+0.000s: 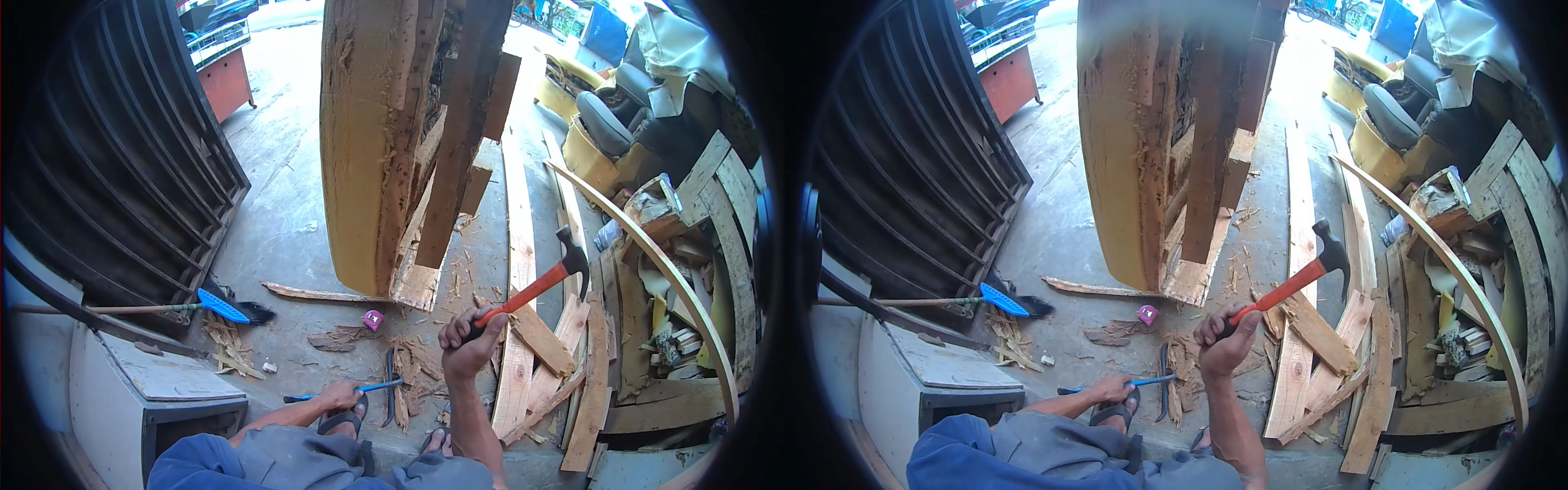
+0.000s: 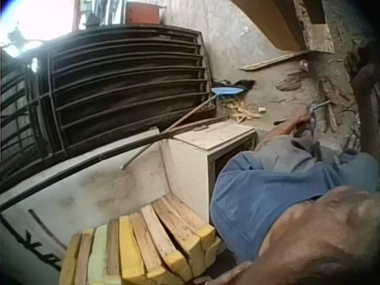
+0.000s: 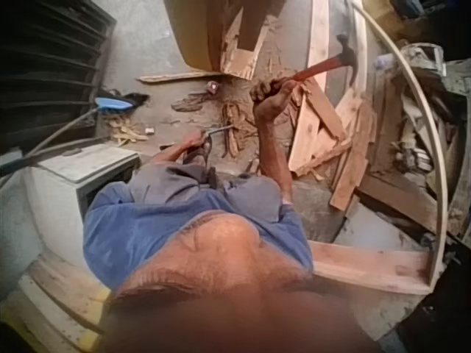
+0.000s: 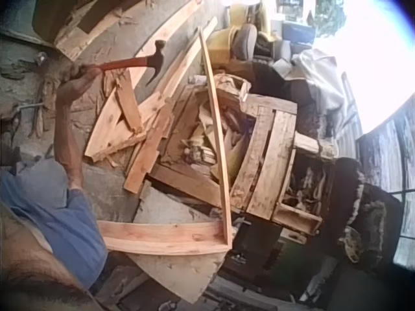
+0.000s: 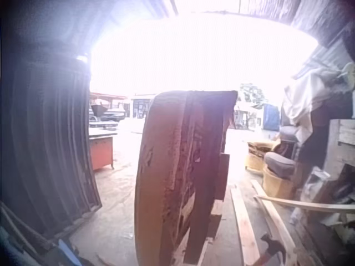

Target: The person uses a hammer and a crowbar to dismantle a large piece of wooden furniture. They repeatedly pry and strike the wooden frame to separate planks and structural components, creating a pile of debris on the floor.

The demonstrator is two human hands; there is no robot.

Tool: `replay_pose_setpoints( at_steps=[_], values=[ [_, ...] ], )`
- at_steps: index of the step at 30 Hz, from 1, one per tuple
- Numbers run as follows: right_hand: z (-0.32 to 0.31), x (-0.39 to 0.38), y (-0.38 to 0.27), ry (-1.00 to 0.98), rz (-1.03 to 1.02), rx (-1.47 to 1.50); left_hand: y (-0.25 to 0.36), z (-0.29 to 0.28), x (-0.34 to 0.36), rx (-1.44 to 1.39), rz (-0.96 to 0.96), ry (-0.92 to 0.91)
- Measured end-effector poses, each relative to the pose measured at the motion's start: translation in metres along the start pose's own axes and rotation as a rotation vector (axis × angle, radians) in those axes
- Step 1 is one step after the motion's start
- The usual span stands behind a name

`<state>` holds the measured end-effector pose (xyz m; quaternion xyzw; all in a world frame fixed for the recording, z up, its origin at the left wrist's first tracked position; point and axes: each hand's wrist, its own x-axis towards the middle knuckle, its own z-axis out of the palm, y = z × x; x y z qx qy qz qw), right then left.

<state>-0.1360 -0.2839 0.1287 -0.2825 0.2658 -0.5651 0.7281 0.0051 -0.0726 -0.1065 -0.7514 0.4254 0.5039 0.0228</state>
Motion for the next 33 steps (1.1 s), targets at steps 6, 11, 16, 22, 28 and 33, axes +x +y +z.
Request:
replay_pose_setpoints(
  at_steps=[6,11,16,22,28,33],
  values=[
    [0.033,-0.010,0.064,-0.175,0.597,-0.253,-0.003,-0.001,0.006,0.009,-0.029,0.013],
    [0.014,-0.006,0.063,-0.179,0.566,-0.261,0.000,-0.004,0.005,0.041,0.013,0.003],
    [-0.034,-0.005,0.033,-0.239,0.374,-0.676,-0.020,-0.009,0.012,-0.011,0.145,0.115],
    [-0.104,-0.051,0.011,0.057,0.590,-0.638,-0.008,-0.054,0.029,0.017,0.330,0.371],
    [-0.101,-0.057,0.010,0.210,0.545,-0.713,-0.014,-0.075,0.072,-0.190,0.531,0.405],
    [-0.098,-0.062,-0.001,0.162,0.529,-0.750,-0.010,-0.075,0.097,-0.281,0.591,0.472]
  ],
)
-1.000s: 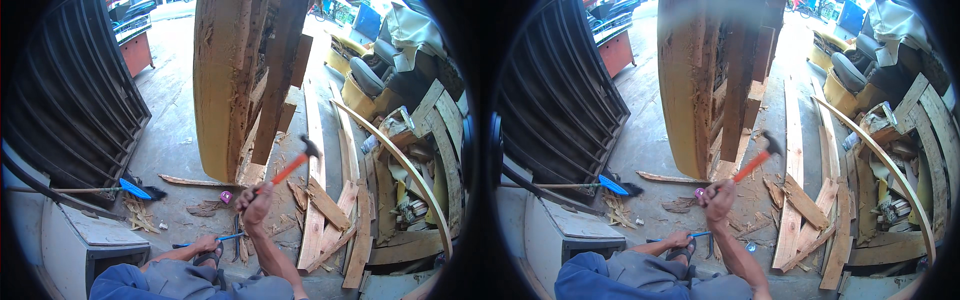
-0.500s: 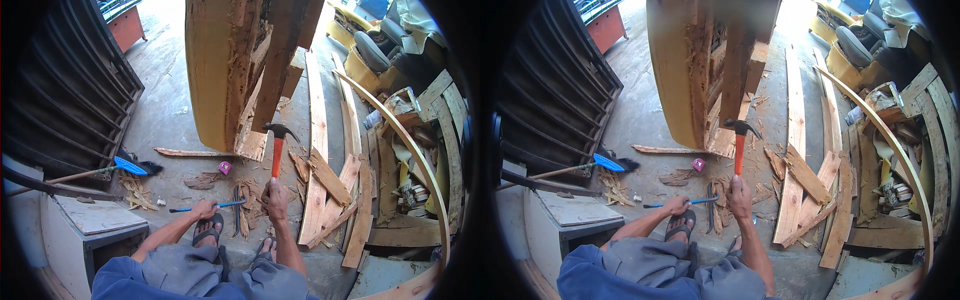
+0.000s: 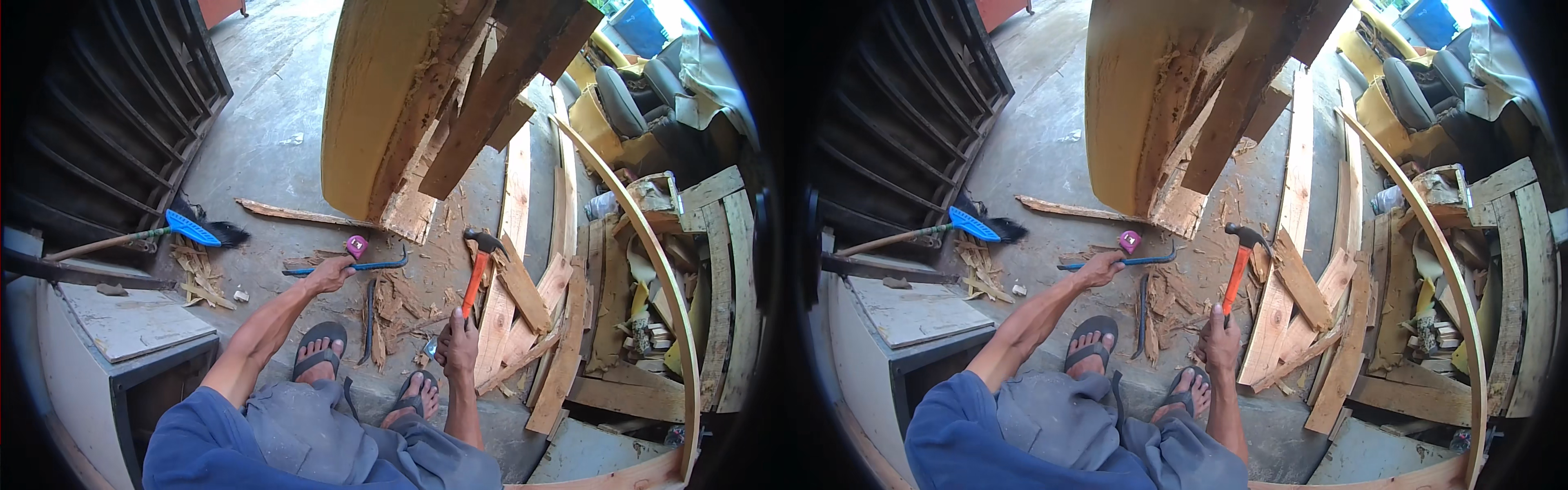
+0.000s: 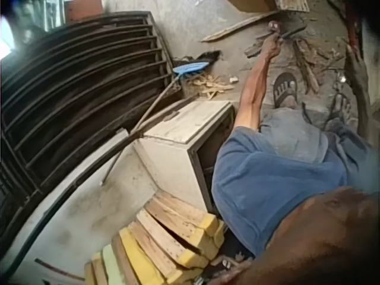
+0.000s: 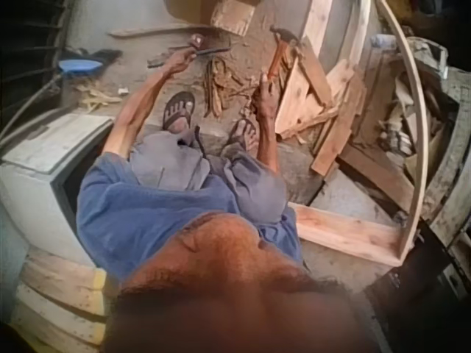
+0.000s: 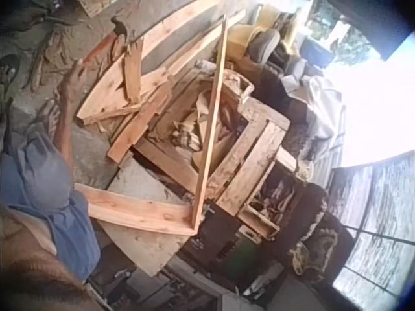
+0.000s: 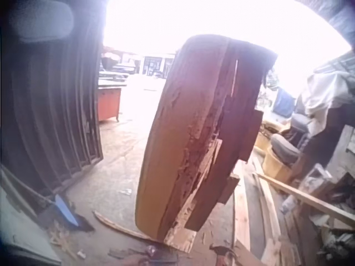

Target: The person uses a hammer and a crowbar to dismantle a large piece of wooden furniture. They repeatedly pry and strike the wooden frame to separate planks and structural components, creating a pile of debris on the floor.

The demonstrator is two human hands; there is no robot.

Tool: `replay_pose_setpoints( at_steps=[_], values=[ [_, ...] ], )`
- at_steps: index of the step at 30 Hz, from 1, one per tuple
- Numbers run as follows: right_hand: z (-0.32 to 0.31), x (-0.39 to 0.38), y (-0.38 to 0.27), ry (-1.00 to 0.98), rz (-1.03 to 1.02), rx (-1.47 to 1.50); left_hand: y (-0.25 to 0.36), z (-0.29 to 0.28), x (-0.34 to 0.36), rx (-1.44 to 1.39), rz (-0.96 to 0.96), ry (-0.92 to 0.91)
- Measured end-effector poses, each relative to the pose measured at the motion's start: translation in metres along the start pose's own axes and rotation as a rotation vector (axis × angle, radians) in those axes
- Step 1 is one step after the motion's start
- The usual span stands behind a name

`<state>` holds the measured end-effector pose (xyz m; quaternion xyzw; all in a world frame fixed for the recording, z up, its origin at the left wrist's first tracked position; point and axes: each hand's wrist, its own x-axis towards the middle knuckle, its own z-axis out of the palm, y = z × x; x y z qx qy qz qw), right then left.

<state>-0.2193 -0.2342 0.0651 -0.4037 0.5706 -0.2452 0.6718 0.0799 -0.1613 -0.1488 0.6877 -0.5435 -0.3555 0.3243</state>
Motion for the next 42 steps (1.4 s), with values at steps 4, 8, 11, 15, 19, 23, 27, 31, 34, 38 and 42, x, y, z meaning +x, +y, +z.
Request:
replay_pose_setpoints(
  at_steps=[4,8,11,15,19,23,27,31,34,38,42],
  values=[
    [0.001,-0.007,0.001,-0.013,0.039,-0.054,-0.008,0.000,0.013,0.093,0.030,0.053],
    [-0.011,-0.010,0.013,-0.033,0.096,-0.106,-0.006,-0.004,0.015,0.210,-0.015,0.082],
    [-0.010,-0.012,0.013,-0.036,0.130,-0.104,-0.009,-0.010,0.020,0.250,-0.061,0.026],
    [-0.009,-0.013,0.011,-0.031,0.157,-0.116,-0.011,-0.011,0.020,0.342,0.013,0.083],
    [-0.012,-0.009,0.017,-0.021,0.166,-0.151,-0.013,-0.005,0.020,0.380,0.052,0.112],
    [-0.009,-0.007,0.018,-0.045,0.192,-0.142,-0.015,0.004,0.015,0.357,0.086,0.152],
    [-0.012,-0.005,0.021,-0.047,0.221,-0.161,-0.008,0.012,0.003,0.291,0.068,0.091],
    [-0.008,-0.007,0.013,-0.049,0.244,-0.165,-0.004,0.019,-0.011,0.208,-0.030,0.133],
    [-0.004,-0.008,0.012,-0.043,0.250,-0.168,-0.012,0.023,-0.013,0.119,-0.045,0.188],
    [-0.002,-0.008,0.014,-0.037,0.235,-0.190,-0.016,0.022,-0.007,-0.030,0.035,0.123],
    [-0.004,-0.007,0.016,-0.041,0.232,-0.207,0.010,0.020,-0.005,-0.145,-0.166,-0.005]
  ],
)
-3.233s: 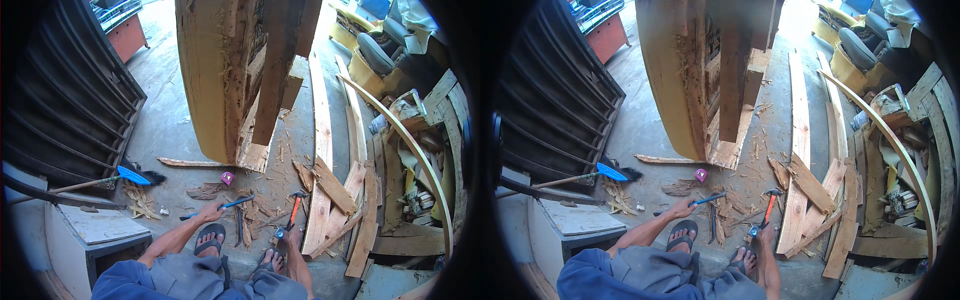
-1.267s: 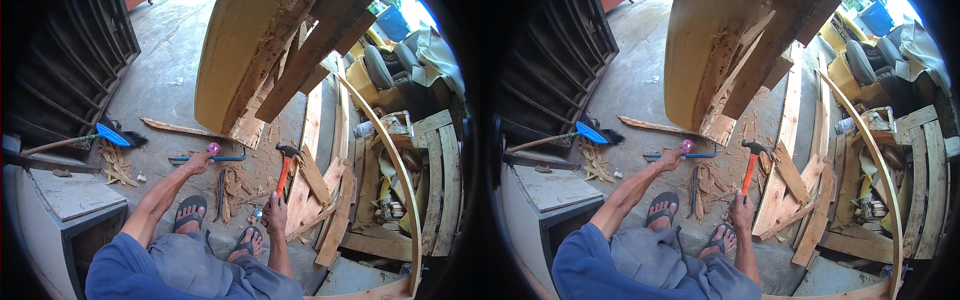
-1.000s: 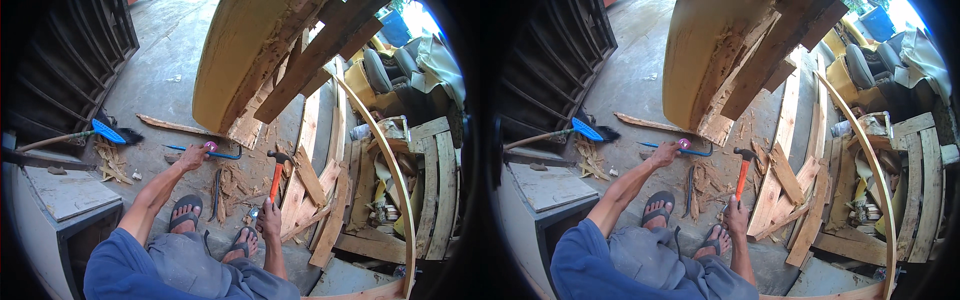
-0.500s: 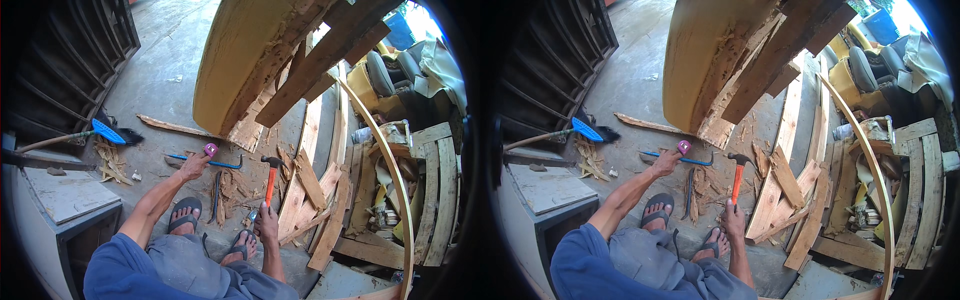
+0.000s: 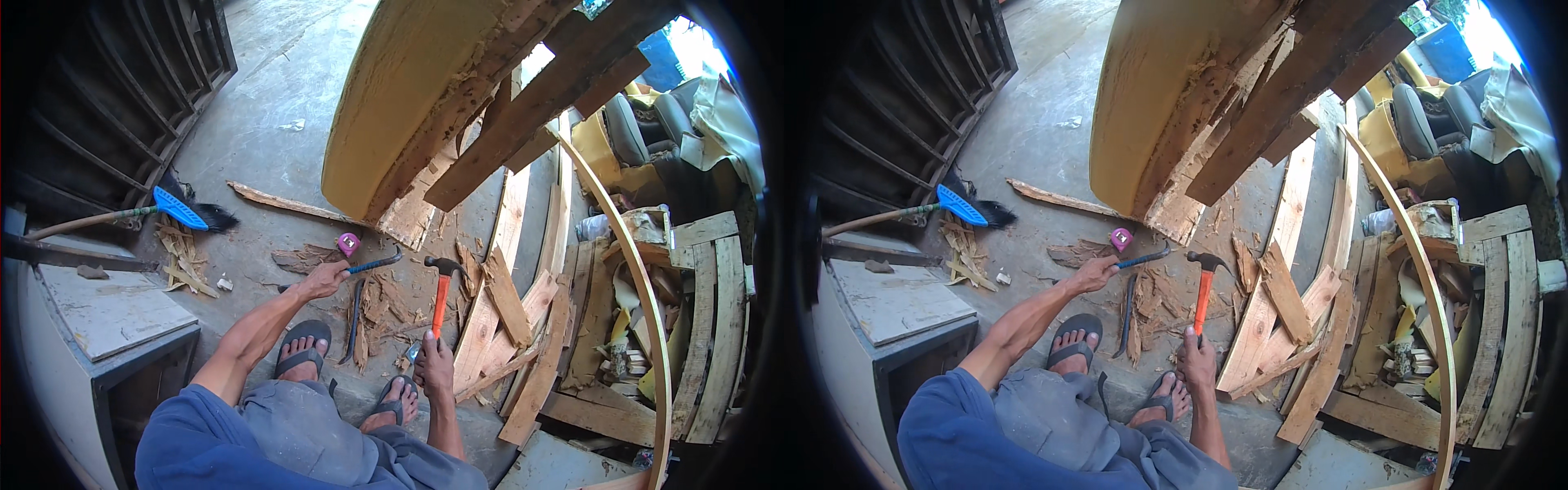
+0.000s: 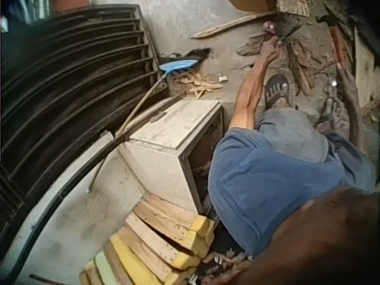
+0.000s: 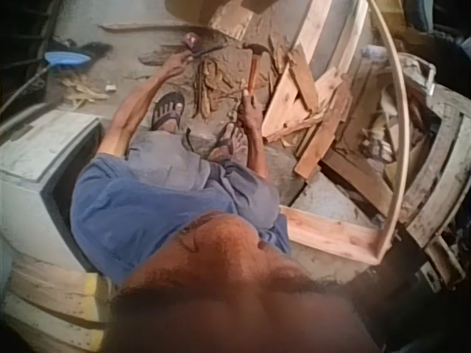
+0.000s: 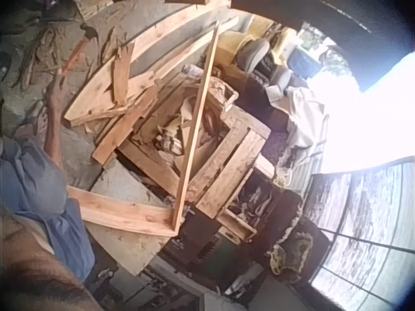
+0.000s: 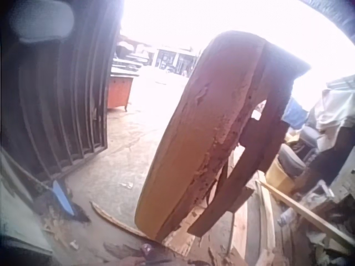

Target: The person uses a hammer and a crowbar to dismantle a large piece of wooden furniture. They repeatedly pry and strike the wooden frame to separate planks and structural components, creating a pile of debris on the floor.

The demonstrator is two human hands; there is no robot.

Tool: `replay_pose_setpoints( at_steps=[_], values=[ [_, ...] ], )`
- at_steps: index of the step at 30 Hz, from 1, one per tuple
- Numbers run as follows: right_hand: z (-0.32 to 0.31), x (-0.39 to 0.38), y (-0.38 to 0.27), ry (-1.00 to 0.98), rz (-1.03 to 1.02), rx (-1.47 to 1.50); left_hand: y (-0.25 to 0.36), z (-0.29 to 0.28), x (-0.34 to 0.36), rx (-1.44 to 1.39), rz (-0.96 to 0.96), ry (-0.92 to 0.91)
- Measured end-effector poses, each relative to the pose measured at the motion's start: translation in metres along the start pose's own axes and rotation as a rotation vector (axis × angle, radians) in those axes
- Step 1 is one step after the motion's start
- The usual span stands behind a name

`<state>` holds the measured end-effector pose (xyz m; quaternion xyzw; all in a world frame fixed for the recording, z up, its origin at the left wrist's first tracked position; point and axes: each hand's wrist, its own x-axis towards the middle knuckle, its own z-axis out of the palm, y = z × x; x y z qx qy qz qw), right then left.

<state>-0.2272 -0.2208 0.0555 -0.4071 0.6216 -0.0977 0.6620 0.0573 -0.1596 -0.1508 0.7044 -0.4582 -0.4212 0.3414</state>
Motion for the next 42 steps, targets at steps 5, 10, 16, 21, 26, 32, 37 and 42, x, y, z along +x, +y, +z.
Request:
replay_pose_setpoints(
  at_steps=[5,10,16,21,26,32,37,42],
  values=[
    [-0.002,0.003,0.001,-0.044,0.022,0.001,0.013,0.008,-0.011,-0.045,-0.100,0.096],
    [-0.002,0.006,0.004,-0.017,0.043,-0.036,0.019,0.016,-0.015,0.024,-0.285,0.083],
    [-0.001,0.060,0.074,0.168,-0.314,-0.643,-0.001,0.021,-0.050,0.064,-0.468,0.137],
    [0.022,0.082,0.095,0.166,-0.232,-0.868,0.014,-0.002,-0.093,0.014,-0.618,0.085],
    [0.011,0.138,0.175,0.076,-0.177,-0.716,0.005,-0.014,-0.119,0.048,-0.723,0.067],
    [-0.007,0.117,0.165,0.001,0.278,-0.226,0.009,-0.007,-0.127,0.089,-0.743,0.055],
    [0.011,0.118,0.149,0.236,-0.377,-0.758,0.010,0.013,-0.132,0.129,-0.689,0.046],
    [0.028,0.081,0.064,0.347,-0.923,-0.709,0.044,0.025,-0.131,0.369,-0.646,-0.101]
  ],
)
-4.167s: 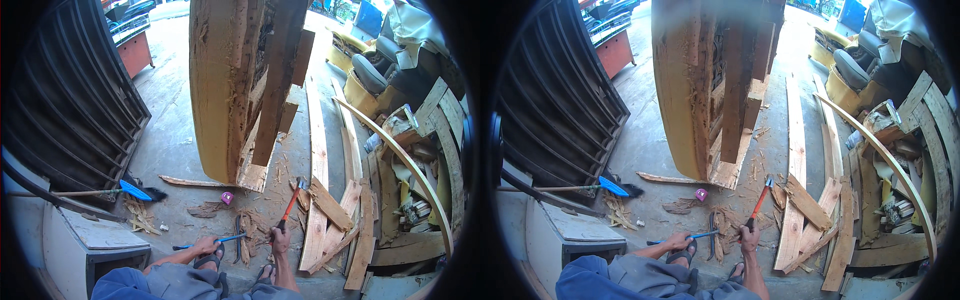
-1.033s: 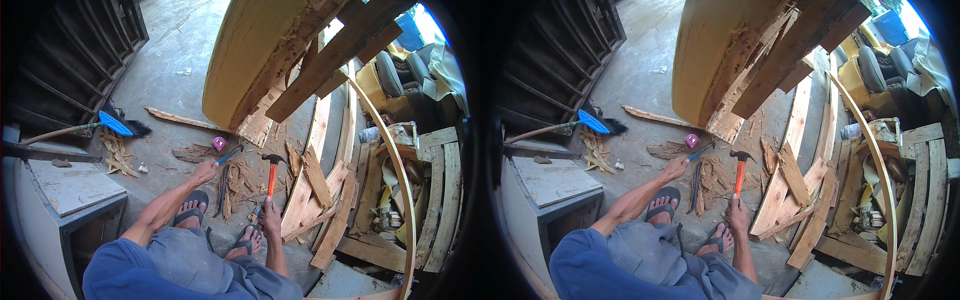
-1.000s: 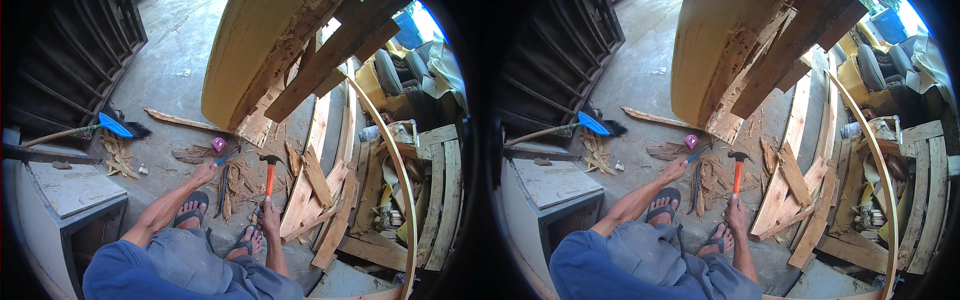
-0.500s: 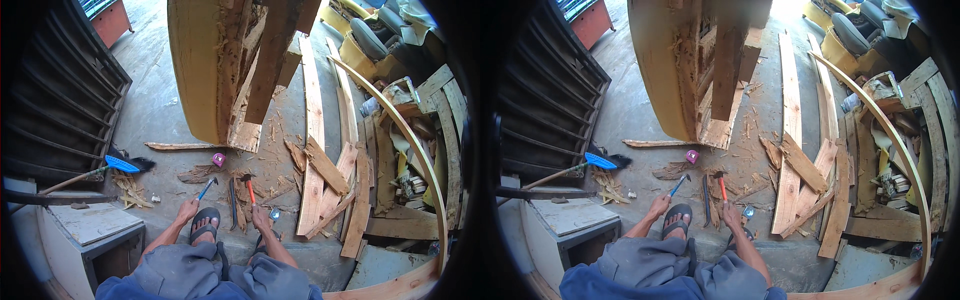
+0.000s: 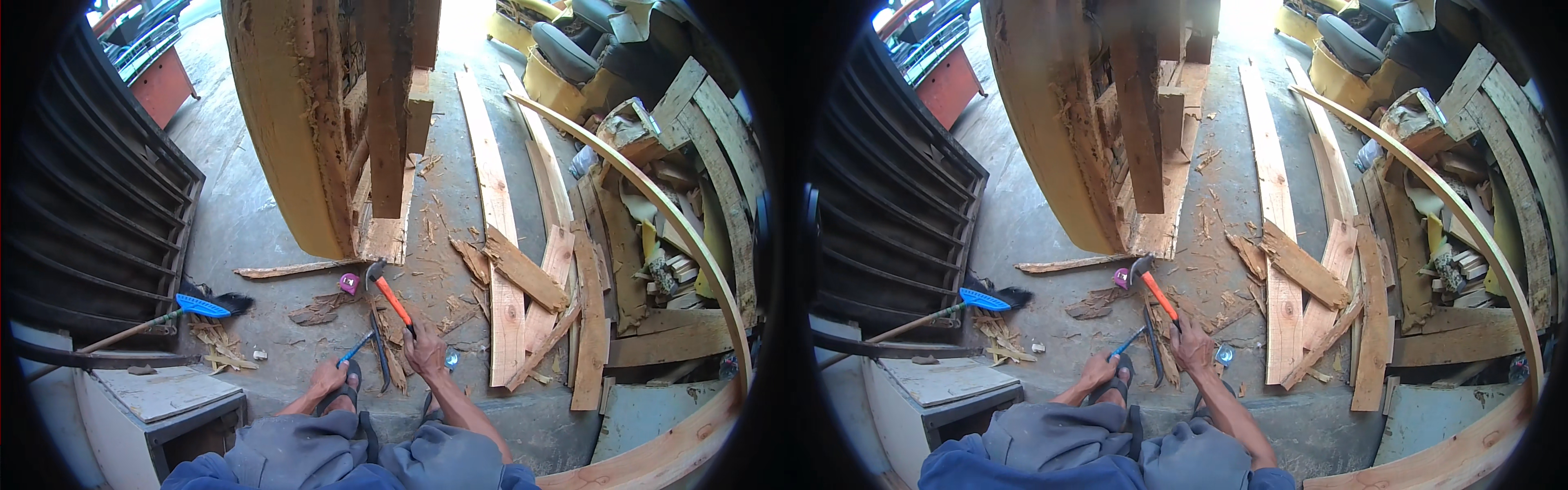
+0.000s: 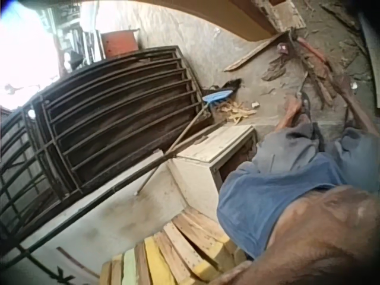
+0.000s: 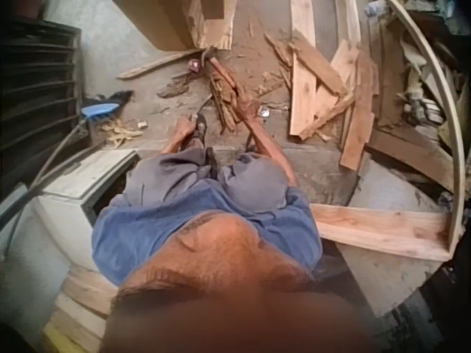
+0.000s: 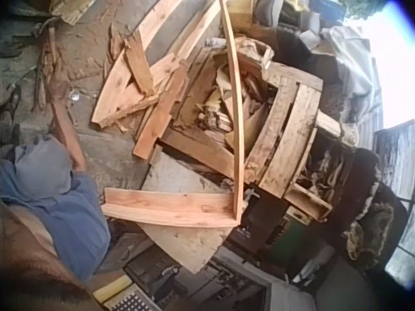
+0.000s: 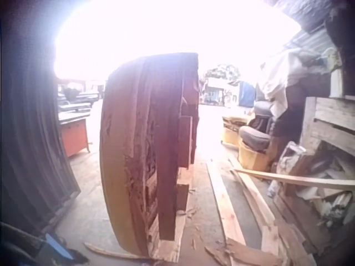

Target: The person uses a hammer and a crowbar to dismantle a large piece of wooden furniture. They repeatedly pry and strike the wooden frame to separate planks and structural components, creating a pile of debris on the floor.

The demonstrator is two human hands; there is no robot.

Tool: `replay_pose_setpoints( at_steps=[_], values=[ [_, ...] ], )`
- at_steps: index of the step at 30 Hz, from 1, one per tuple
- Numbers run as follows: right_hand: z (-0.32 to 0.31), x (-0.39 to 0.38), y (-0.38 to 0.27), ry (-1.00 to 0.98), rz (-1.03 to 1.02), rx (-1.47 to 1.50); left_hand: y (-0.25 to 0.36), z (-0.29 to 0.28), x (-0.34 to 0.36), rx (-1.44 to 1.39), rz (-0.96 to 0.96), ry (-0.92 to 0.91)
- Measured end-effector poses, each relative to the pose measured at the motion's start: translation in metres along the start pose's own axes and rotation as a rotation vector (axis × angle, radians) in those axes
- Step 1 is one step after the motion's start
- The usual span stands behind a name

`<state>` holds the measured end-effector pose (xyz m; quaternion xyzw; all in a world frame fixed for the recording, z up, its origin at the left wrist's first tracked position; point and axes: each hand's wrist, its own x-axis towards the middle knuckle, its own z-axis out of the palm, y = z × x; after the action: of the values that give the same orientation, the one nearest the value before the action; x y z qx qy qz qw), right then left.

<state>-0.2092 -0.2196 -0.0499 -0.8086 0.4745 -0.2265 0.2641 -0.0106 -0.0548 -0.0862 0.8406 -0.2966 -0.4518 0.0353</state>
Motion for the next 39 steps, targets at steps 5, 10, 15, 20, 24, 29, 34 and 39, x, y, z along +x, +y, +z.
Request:
replay_pose_setpoints(
  at_steps=[5,10,15,20,24,29,34,39],
  values=[
    [-0.010,0.069,-0.002,-0.181,0.042,-0.301,-0.012,0.004,0.008,0.033,0.016,-0.029],
    [-0.024,0.082,0.015,-0.050,0.262,-0.194,-0.015,0.007,0.011,-0.008,-0.005,-0.021],
    [-0.028,0.023,0.027,0.069,0.493,0.065,-0.003,0.001,0.024,-0.197,-0.024,-0.089],
    [-0.022,-0.021,0.061,-0.069,0.742,0.132,0.030,-0.001,0.018,-0.122,0.027,-0.031],
    [0.026,-0.073,0.129,-0.038,0.789,0.093,0.011,0.019,0.018,0.012,0.125,-0.044],
    [0.034,-0.092,0.149,-0.103,0.960,0.060,0.022,0.015,0.012,0.141,0.103,-0.105],
    [0.069,-0.096,0.179,-0.110,0.957,0.133,0.013,0.016,0.018,0.143,0.073,-0.110],
    [0.064,-0.084,0.169,-0.188,0.953,-0.013,-0.002,0.029,0.034,0.173,0.051,-0.057]
  ],
)
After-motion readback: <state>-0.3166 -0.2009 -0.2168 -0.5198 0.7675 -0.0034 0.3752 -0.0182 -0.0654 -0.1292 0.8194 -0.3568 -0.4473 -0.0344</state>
